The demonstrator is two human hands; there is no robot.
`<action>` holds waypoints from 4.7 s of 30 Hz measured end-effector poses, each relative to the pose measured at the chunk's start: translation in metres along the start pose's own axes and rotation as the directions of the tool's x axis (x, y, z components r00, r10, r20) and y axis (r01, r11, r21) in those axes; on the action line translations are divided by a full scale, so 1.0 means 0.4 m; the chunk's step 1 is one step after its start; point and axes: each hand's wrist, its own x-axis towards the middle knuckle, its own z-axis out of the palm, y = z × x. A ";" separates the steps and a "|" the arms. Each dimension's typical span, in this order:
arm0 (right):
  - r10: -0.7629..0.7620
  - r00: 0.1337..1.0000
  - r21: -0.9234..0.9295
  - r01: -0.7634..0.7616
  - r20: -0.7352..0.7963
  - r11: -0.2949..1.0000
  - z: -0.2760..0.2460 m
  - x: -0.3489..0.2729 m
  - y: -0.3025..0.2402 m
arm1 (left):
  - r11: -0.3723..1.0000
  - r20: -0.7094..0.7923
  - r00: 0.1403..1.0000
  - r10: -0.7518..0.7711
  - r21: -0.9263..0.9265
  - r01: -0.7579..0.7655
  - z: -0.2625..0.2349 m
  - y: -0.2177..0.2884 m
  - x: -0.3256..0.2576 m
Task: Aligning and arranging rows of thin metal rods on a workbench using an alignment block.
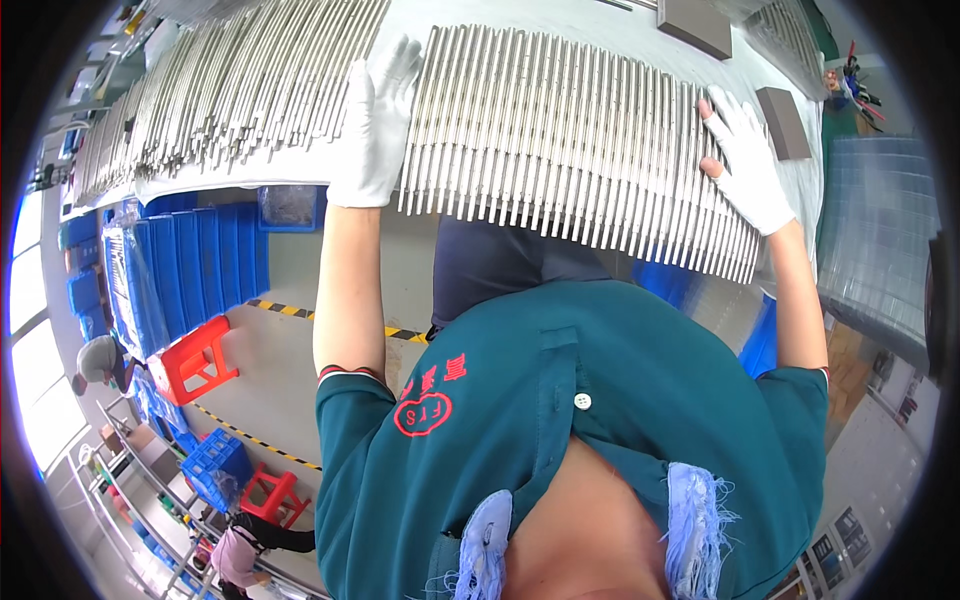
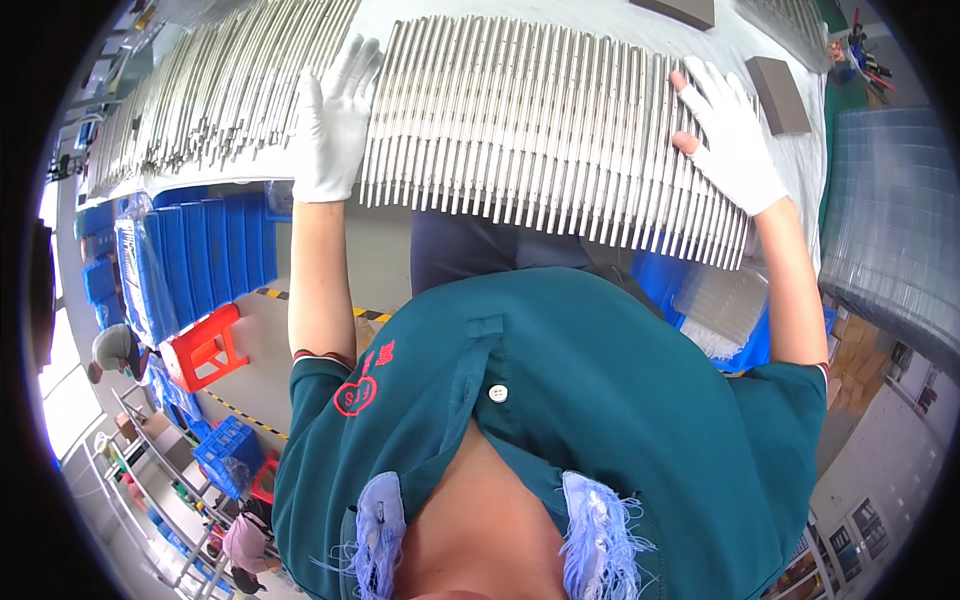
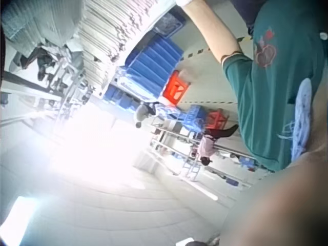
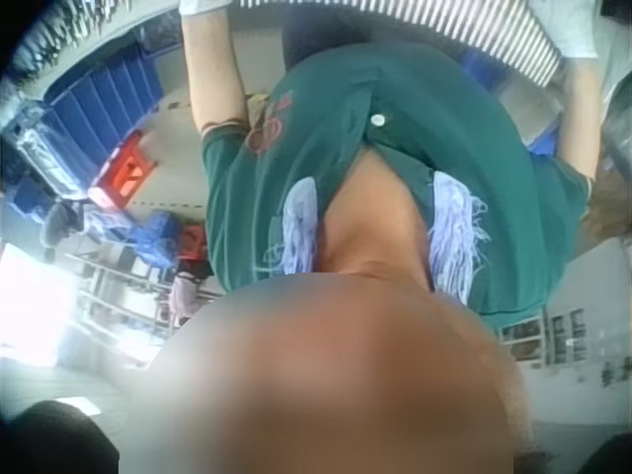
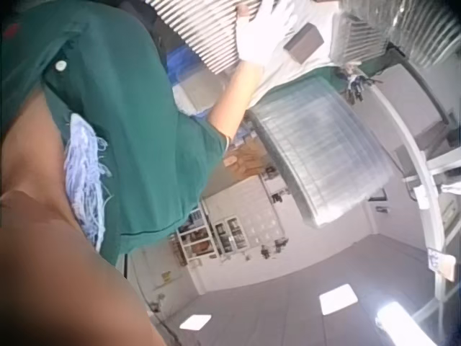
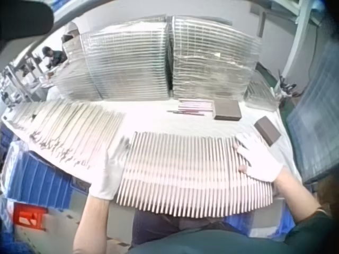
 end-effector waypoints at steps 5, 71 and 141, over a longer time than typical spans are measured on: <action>-0.006 1.000 -0.063 0.005 -0.016 0.998 0.010 0.017 -0.024 | 0.991 0.070 0.997 0.020 0.134 -0.030 0.012 -0.010 -0.005; -0.236 0.971 0.128 0.239 -0.036 0.963 -0.003 0.091 -0.230 | -0.168 0.372 0.928 -0.009 0.914 -0.368 0.001 0.026 -0.008; 0.485 0.805 -0.189 -0.564 -0.342 0.803 -0.038 -0.085 0.177 | -0.233 0.120 0.924 0.362 0.972 -0.035 0.027 -0.004 -0.012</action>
